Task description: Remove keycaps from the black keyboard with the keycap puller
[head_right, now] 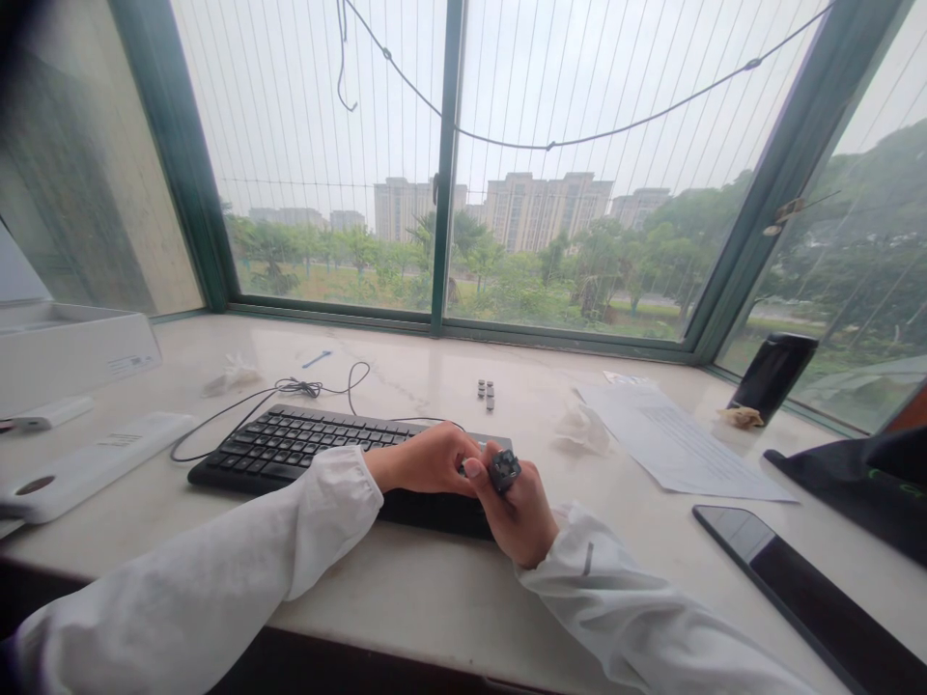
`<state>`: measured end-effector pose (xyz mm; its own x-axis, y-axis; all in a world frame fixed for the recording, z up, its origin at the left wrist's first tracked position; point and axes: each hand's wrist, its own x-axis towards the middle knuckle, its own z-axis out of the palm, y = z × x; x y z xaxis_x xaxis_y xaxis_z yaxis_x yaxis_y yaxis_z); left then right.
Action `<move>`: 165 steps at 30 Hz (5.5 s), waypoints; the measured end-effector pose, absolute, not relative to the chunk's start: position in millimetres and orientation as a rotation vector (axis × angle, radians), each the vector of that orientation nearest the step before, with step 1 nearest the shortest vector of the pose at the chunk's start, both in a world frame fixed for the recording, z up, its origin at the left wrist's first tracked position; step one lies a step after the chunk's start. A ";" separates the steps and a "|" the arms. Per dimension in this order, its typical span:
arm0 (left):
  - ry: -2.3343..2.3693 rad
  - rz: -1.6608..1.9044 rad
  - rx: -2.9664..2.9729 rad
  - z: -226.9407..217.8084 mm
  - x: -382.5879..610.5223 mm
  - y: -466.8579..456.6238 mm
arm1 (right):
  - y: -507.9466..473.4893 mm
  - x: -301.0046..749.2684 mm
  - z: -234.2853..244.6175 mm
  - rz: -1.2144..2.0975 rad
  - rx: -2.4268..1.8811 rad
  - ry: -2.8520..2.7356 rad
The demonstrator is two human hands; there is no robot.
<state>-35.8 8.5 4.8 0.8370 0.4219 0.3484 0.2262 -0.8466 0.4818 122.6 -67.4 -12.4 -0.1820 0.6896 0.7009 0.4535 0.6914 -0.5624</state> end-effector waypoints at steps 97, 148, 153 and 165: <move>0.729 1.050 2.486 16.1 -27.8 -1.8 | -14.8 164.7 19.0 0.678 -1.104 -1.553; 1.171 1.146 2.486 19.1 -46.3 19.3 | -3.3 174.5 8.7 0.066 -1.500 -2.067; 1.243 1.068 2.512 24.9 -55.3 30.3 | 1.7 183.5 10.9 -0.104 -1.689 -2.055; 1.315 0.767 2.577 25.6 -55.4 96.1 | 9.0 195.0 7.4 -0.193 -1.837 -2.039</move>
<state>-55.4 96.1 25.6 0.4853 0.7903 0.3740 0.7143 -0.6051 0.3517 195.0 9.0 7.4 -0.0667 0.9257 0.3723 0.9791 0.1325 -0.1540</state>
